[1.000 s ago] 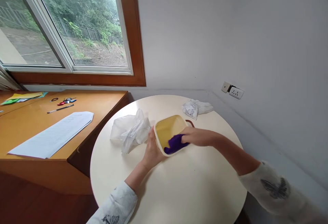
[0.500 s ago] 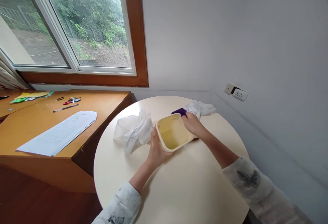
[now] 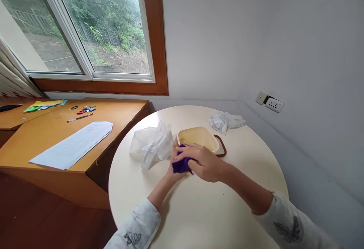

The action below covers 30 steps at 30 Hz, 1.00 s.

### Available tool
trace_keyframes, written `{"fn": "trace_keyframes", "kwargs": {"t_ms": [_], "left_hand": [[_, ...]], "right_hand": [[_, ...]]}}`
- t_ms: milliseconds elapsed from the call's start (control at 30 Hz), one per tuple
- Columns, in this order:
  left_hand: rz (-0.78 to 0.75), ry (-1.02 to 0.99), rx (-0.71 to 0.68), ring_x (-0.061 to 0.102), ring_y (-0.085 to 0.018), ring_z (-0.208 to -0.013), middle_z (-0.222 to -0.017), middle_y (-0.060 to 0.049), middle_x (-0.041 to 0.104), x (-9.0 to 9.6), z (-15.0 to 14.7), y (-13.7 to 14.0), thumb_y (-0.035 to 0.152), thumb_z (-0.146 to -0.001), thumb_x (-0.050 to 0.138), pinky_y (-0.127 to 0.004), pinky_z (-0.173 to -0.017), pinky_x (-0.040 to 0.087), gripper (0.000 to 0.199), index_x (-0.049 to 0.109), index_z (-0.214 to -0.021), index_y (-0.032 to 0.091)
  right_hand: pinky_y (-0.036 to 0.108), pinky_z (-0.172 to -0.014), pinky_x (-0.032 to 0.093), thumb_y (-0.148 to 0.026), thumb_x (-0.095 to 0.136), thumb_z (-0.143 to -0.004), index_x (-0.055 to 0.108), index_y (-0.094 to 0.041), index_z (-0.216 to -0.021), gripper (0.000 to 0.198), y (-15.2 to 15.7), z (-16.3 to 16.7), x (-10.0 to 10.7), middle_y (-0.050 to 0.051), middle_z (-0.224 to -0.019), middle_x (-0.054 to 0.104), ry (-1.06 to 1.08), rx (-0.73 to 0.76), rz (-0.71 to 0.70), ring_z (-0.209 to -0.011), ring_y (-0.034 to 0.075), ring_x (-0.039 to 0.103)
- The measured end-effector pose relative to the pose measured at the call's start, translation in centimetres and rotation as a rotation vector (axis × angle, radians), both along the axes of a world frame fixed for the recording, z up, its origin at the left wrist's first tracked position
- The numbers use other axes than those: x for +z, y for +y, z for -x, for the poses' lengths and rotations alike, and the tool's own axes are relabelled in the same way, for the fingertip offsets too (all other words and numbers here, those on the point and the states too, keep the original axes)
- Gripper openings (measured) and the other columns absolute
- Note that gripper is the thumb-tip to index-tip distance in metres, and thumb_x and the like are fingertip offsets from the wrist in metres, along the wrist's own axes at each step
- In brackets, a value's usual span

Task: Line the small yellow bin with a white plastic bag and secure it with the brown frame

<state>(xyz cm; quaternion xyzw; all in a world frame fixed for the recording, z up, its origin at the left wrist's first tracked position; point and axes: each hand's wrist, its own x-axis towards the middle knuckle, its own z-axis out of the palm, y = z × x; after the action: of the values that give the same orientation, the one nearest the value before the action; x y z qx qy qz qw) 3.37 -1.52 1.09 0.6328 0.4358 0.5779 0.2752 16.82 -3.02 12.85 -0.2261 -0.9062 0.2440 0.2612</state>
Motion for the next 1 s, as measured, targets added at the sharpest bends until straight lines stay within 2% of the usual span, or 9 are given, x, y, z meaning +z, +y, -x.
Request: {"fn": "trace_keyframes", "kwargs": {"t_ms": [67, 167, 267, 333, 400, 533, 700, 867, 1000], "left_hand": [[-0.008, -0.036, -0.069, 0.047, -0.028, -0.116, -0.122, -0.010, 0.049, 0.6, 0.0, -0.1, 0.027, -0.060, 0.074, -0.044, -0.099, 0.038, 0.091, 0.022, -0.134, 0.022], [-0.004, -0.066, -0.096, 0.042, -0.029, -0.119, -0.129, -0.011, 0.043, 1.4, 0.0, -0.2, 0.026, -0.053, 0.078, -0.047, -0.101, 0.033, 0.107, 0.012, -0.137, 0.025], [0.008, -0.076, -0.134, 0.039, -0.029, -0.122, -0.131, -0.012, 0.040, 1.6, 0.1, -0.2, 0.027, -0.053, 0.078, -0.047, -0.103, 0.031, 0.106, 0.013, -0.137, 0.024], [0.013, -0.079, -0.159, 0.039, -0.028, -0.121, -0.130, -0.012, 0.040, 1.5, 0.2, -0.2, 0.028, -0.054, 0.078, -0.047, -0.102, 0.032, 0.104, 0.015, -0.137, 0.024], [0.010, -0.078, -0.169, 0.040, -0.028, -0.121, -0.130, -0.012, 0.041, 1.5, 0.2, -0.3, 0.030, -0.054, 0.078, -0.048, -0.102, 0.033, 0.105, 0.015, -0.137, 0.023], [0.015, -0.071, -0.165, 0.042, -0.028, -0.119, -0.127, -0.013, 0.044, 1.5, 0.2, -0.6, 0.032, -0.055, 0.077, -0.048, -0.100, 0.035, 0.105, 0.013, -0.138, 0.023], [0.040, -0.058, -0.124, 0.046, -0.029, -0.116, -0.125, -0.012, 0.046, 1.6, 0.4, -0.9, 0.030, -0.056, 0.077, -0.048, -0.097, 0.038, 0.107, 0.009, -0.138, 0.024], [0.048, -0.015, -0.039, 0.043, -0.028, -0.119, -0.128, -0.012, 0.044, 1.8, 0.5, -0.9, 0.030, -0.056, 0.076, -0.046, -0.098, 0.038, 0.104, 0.012, -0.138, 0.025], [0.004, 0.029, 0.090, 0.042, -0.028, -0.120, -0.130, -0.012, 0.042, 2.1, 0.3, -0.9, 0.029, -0.053, 0.078, -0.047, -0.100, 0.035, 0.107, 0.012, -0.138, 0.024]], "right_hand": [[0.036, -0.097, 0.036, -0.008, 0.033, -0.074, 0.065, -0.020, -0.089, 0.038, 0.1, -2.2, -0.5, 0.002, -0.094, 0.067, 0.091, -0.034, 0.039, -0.105, 0.017, 0.053], [0.035, -0.080, 0.045, -0.013, 0.033, -0.072, 0.064, -0.019, -0.071, 0.032, 1.5, -5.4, -1.5, 0.003, -0.073, 0.066, 0.233, -0.239, 0.079, -0.082, 0.019, 0.058], [0.030, -0.062, 0.045, -0.016, 0.032, -0.075, 0.059, -0.018, -0.061, 0.031, 3.9, -7.4, -2.0, 0.002, -0.060, 0.060, 0.473, -0.544, 0.135, -0.062, 0.016, 0.055], [0.030, -0.061, 0.045, -0.019, 0.032, -0.076, 0.059, -0.018, -0.064, 0.030, 5.9, -7.5, -1.8, 0.003, -0.062, 0.060, 0.669, -0.659, 0.146, -0.062, 0.016, 0.055], [0.030, -0.069, 0.046, -0.020, 0.034, -0.075, 0.063, -0.017, -0.074, 0.029, 7.8, -6.7, -1.5, 0.004, -0.071, 0.064, 0.726, -0.615, 0.164, -0.069, 0.016, 0.057], [0.031, -0.084, 0.043, -0.023, 0.036, -0.073, 0.067, -0.016, -0.088, 0.036, 9.8, -4.8, -1.8, 0.004, -0.089, 0.068, 0.521, -0.420, 0.297, -0.087, 0.018, 0.058], [0.034, -0.091, 0.041, -0.021, 0.034, -0.075, 0.067, -0.016, -0.099, 0.041, 7.3, -5.6, -4.6, 0.006, -0.101, 0.067, 0.591, -0.416, 0.354, -0.099, 0.019, 0.057], [0.041, -0.101, 0.034, -0.017, 0.033, -0.076, 0.060, -0.018, -0.113, 0.046, 1.8, -7.7, -6.7, 0.006, -0.117, 0.060, 0.573, -0.562, 0.155, -0.115, 0.022, 0.050], [0.047, -0.106, 0.024, -0.012, 0.038, -0.072, 0.058, -0.021, -0.114, 0.047, -1.9, -7.9, -6.0, 0.005, -0.118, 0.059, 0.343, -0.380, -0.146, -0.122, 0.023, 0.043]]}}
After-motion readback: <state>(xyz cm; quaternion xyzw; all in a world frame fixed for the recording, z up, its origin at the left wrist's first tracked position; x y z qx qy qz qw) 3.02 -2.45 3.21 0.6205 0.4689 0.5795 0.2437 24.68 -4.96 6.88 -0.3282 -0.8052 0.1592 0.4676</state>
